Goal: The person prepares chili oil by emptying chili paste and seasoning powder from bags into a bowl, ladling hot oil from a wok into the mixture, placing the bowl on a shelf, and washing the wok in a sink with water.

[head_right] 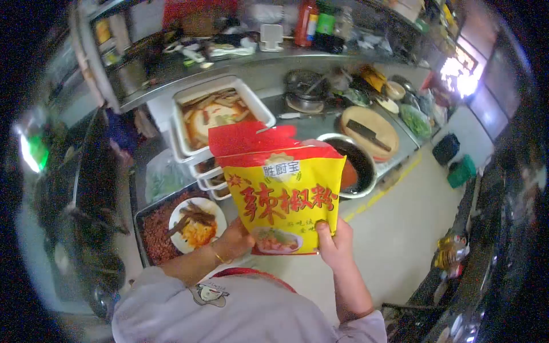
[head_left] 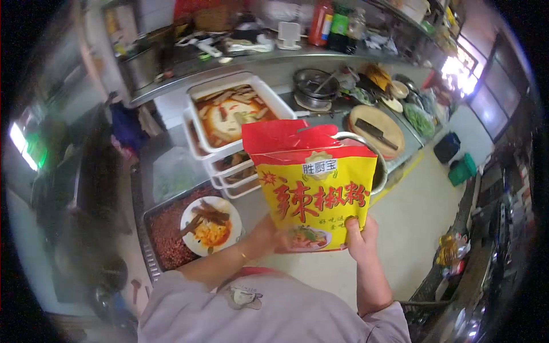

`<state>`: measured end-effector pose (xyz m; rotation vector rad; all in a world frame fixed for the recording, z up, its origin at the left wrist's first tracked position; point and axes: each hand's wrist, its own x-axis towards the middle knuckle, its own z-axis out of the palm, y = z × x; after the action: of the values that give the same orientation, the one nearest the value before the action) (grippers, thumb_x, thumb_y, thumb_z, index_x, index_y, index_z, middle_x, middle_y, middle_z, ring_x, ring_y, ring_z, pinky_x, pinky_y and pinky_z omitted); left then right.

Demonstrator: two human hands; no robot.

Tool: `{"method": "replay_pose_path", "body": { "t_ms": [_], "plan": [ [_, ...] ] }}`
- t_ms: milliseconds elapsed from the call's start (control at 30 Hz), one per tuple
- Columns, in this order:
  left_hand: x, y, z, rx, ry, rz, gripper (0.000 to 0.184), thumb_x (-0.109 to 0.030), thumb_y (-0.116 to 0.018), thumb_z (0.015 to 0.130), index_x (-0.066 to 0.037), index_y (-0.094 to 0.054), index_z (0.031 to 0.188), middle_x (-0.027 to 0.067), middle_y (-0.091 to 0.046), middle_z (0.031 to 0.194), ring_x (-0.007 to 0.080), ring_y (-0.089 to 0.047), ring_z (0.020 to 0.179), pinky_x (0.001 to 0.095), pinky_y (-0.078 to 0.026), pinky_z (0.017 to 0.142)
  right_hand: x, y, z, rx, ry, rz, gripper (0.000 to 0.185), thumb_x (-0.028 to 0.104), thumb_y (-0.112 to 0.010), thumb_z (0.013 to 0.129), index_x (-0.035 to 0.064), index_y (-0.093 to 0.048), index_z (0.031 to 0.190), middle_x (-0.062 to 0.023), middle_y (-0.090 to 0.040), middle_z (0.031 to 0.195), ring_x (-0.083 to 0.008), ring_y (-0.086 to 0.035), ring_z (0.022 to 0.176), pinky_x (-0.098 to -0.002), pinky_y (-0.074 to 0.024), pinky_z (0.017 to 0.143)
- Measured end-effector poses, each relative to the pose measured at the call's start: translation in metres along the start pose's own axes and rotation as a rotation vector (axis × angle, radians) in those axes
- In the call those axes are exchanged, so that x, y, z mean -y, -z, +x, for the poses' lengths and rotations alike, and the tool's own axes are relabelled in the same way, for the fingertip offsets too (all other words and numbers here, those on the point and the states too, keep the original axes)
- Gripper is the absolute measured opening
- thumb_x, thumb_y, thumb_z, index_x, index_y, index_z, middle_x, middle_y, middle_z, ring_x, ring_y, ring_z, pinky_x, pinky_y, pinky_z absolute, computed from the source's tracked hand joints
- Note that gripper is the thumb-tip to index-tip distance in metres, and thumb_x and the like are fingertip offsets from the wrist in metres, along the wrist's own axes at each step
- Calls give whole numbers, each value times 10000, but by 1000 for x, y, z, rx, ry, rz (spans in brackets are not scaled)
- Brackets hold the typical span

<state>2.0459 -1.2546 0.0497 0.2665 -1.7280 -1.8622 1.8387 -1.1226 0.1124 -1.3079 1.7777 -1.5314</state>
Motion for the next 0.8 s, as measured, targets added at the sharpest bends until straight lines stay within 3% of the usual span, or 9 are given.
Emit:
{"method": "replay_pose_path", "body": {
  "t_ms": [67,167,267,300,400,500,567,667,800],
  "plan": [
    [-5,6,-39,1,-93,177,644,-210,-715,771,-26,-368,1282,73,-482,1232,191,-458,1136,363,-396,952,24,-20,-13,84,-164,149,182,115,-517,867,-8,-565,992,-112,-614,847,-159,-583,775,-299,-467,695],
    [-22,-10,-95,-180,-30,36,436,-59,-690,769,-14,-519,1168,71,-597,1094,190,-574,988,312,-466,859,28,-62,-30,175,7,84,187,95,-499,867,-15,-576,998,-89,-622,885,-169,-584,810,-305,-464,719],
    [-49,-7,-134,-476,-133,26,424,6,-706,734,6,-548,1127,94,-601,1085,174,-583,962,290,-483,824,24,-104,-29,334,314,111,295,74,-479,861,-8,-530,1139,-123,-583,1066,-191,-555,974,-314,-432,831],
    [-65,-1,-148,-543,-196,73,413,24,-704,729,13,-556,1114,100,-603,1079,170,-584,959,287,-491,810,60,-124,-33,334,286,409,458,52,-466,840,4,-408,1291,-155,-456,1278,-212,-449,1167,-338,-362,948],
    [-110,34,-204,-749,0,0,339,21,-708,707,33,-578,1020,114,-626,965,146,-612,864,281,-519,734,51,-145,-44,251,325,463,564,29,-455,819,27,-308,1363,-146,-335,1390,-223,-358,1259,-367,-309,1005],
    [-147,111,-248,-1096,-410,206,255,-78,-653,778,-17,-500,972,79,-605,809,210,-623,712,312,-530,652,22,-157,-68,198,130,321,515,12,-505,794,35,-397,1297,-121,-405,1327,-216,-409,1212,-352,-387,934],
    [-210,161,-261,-1278,-538,444,364,-104,-677,778,-24,-483,1076,86,-598,920,208,-618,799,341,-528,706,-9,-159,-86,188,-13,232,473,13,-534,788,35,-438,1251,-100,-464,1252,-198,-448,1164,-322,-430,870],
    [-321,229,-258,-1178,-745,685,463,-75,-641,816,-17,-395,1203,105,-567,1057,202,-598,931,312,-498,817,-51,-162,-111,93,-130,165,322,59,-559,827,19,-504,1142,-82,-561,1078,-180,-545,1014,-294,-484,762],
    [-438,361,-212,-1063,-954,814,451,-57,-634,816,5,-411,1202,126,-575,1081,190,-598,956,293,-480,839,-47,-175,-122,-15,-285,47,365,242,-561,891,-10,-521,1152,-118,-545,1157,-225,-528,1041,-353,-466,819]
  ]
}}
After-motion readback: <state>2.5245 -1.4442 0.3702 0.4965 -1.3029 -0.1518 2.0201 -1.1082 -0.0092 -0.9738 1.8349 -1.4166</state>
